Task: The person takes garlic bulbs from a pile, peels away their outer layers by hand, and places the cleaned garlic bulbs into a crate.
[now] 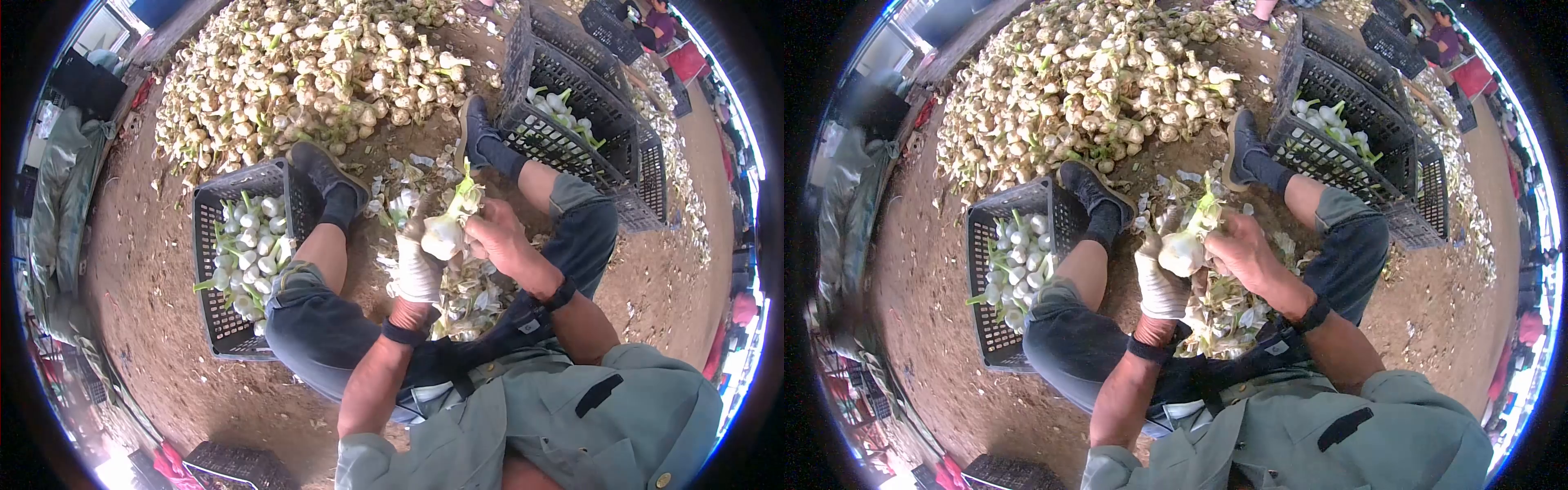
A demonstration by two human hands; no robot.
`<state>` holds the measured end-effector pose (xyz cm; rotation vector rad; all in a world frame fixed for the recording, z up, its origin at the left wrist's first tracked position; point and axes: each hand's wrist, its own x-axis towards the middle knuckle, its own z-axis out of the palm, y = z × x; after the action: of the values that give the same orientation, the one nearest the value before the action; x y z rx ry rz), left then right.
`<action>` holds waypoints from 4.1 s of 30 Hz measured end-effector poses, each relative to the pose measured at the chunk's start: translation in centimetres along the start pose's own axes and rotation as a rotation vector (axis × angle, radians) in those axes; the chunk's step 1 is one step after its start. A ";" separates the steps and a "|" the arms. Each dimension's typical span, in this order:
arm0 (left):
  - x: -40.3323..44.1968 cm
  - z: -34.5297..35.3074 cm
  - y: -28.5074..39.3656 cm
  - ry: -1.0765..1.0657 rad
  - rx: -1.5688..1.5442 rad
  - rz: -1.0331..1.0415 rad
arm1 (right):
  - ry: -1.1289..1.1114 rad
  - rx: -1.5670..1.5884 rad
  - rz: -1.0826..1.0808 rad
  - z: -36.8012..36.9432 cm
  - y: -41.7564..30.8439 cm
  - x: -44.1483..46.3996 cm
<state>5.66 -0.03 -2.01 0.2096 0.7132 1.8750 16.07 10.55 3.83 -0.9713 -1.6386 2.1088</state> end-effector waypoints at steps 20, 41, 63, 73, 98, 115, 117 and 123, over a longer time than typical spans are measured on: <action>0.0 1.2 -0.7 0.198 0.682 0.432 | 0.032 -0.114 -0.149 -1.0 2.7 0.6; 0.6 -0.1 0.3 0.039 -0.028 -0.043 | -0.022 0.639 0.116 0.3 1.3 -0.3; 0.8 -0.2 5.3 0.274 -0.014 0.264 | -0.533 -1.354 0.093 -2.4 5.8 -2.8; -0.3 0.1 3.6 -0.016 0.828 0.458 | -0.092 -0.568 -0.103 2.9 -2.7 -1.7; 0.2 -0.4 2.3 0.069 1.016 0.586 | -0.018 -1.036 -0.557 2.4 -0.8 -2.4; -1.0 0.7 2.6 0.116 0.330 0.192 | 0.182 -0.856 -0.238 -2.7 3.6 1.9; -0.9 1.2 2.8 0.063 0.209 0.202 | 0.109 -0.550 -0.086 -2.2 2.3 0.7; -1.2 0.7 2.2 -0.004 0.161 0.215 | -0.048 -0.131 0.016 0.4 1.3 -0.4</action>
<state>4.76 -1.44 0.00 0.4064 0.8680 2.0200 16.36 9.64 2.80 -0.9823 -1.8176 2.0721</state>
